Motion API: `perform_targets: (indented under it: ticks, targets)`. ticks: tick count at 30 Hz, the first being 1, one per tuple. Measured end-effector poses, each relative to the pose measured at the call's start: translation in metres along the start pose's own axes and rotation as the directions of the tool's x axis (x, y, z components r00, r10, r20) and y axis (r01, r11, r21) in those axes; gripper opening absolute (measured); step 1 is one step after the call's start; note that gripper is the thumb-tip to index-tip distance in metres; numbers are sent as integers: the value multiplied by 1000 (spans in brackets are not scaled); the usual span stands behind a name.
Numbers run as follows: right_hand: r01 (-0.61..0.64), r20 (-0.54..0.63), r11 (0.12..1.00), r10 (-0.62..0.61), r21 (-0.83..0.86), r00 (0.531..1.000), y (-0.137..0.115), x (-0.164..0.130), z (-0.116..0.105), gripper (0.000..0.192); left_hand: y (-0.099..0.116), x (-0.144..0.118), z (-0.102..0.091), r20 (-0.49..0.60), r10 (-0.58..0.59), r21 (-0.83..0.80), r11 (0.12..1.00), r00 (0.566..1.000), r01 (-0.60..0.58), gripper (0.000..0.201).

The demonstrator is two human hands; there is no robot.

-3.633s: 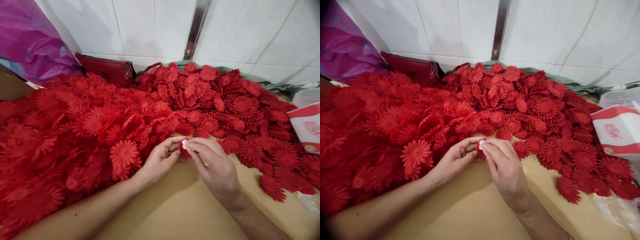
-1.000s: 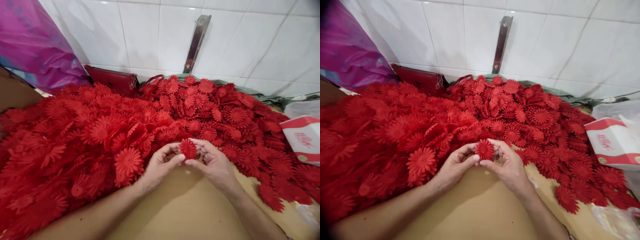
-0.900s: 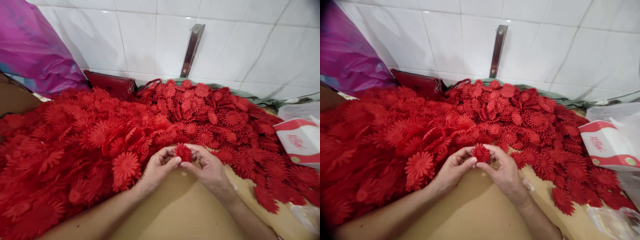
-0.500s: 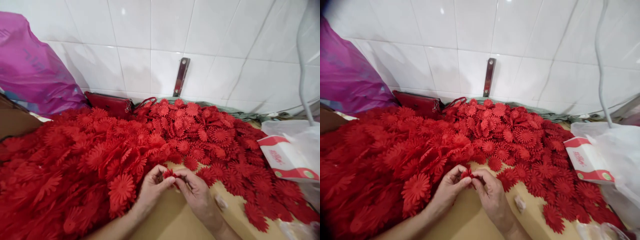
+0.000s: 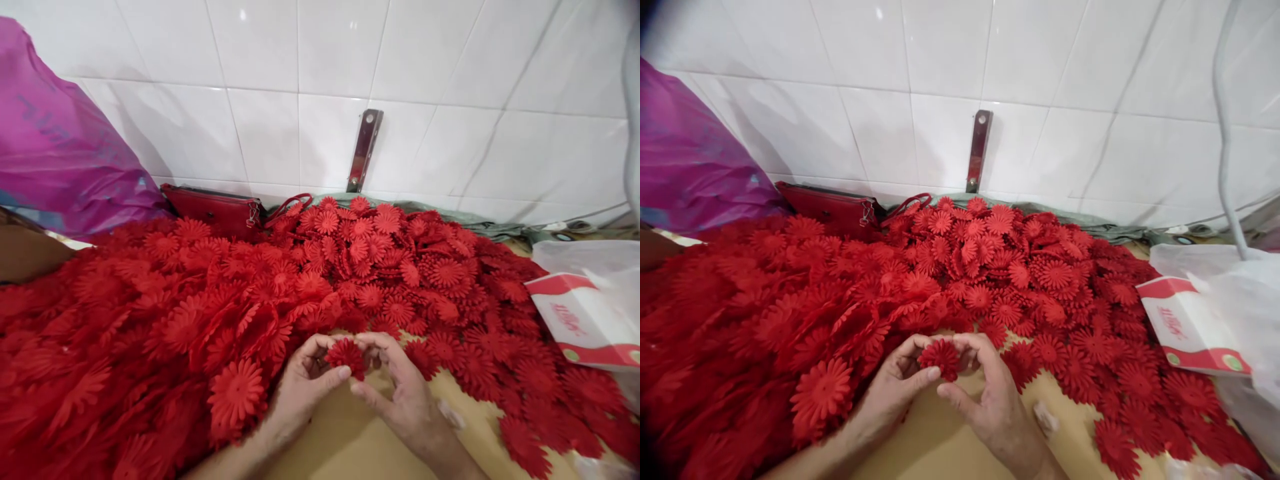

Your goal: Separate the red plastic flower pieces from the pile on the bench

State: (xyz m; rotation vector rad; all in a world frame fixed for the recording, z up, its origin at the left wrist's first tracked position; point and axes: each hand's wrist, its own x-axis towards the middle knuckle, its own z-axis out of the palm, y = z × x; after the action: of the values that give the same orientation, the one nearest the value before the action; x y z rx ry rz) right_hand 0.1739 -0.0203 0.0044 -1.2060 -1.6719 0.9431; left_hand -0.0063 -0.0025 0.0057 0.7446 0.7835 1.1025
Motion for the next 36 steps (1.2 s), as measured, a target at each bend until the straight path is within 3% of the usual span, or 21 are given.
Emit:
perform_targets:
  ticks: [4, 7, 11, 14, 16, 20, 22, 27, 30, 36]
  targets:
    - [194, -182, 970, -219, -145, 959, -1, 2, -4, 42, 2, -1, 4, -39, -29, 119, 992, 999, 33, 45]
    - [251, -137, 952, -275, -173, 952, -6, 1, -5, 37, 2, -2, 6, 8, -32, 176, 984, 999, 30, 46]
    - [247, -38, 961, -254, -124, 967, -14, 1, -1, 29, -1, -5, 7, 54, 22, 307, 951, 998, -38, 40]
    - [185, 14, 983, -184, -22, 983, -13, 4, -1, 13, -2, -6, 7, 44, 95, 452, 886, 995, -104, 31]
    - [121, 39, 990, -124, 67, 992, -10, 6, -3, 12, -1, -7, 7, 37, 112, 504, 856, 993, -116, 28]
    - [41, 155, 983, -69, 178, 985, -2, 10, -9, 35, 2, -7, 7, -16, 94, 444, 893, 995, -77, 29]
    - [46, 145, 986, -70, 162, 987, 1, 12, -11, 41, 2, -5, 6, -21, 89, 381, 922, 996, -74, 29]
    - [73, -8, 997, -73, 17, 997, 3, 13, -13, 29, 2, -1, 4, 19, 78, 234, 969, 997, -80, 38]
    - [98, -25, 993, -100, -68, 995, 2, 9, -12, 24, 2, -1, 2, 3, 64, 309, 949, 998, -61, 28]
    - [147, 6, 979, -148, -142, 989, 2, 7, -13, 22, -1, -3, 0, 45, 124, 380, 916, 991, -132, 23]
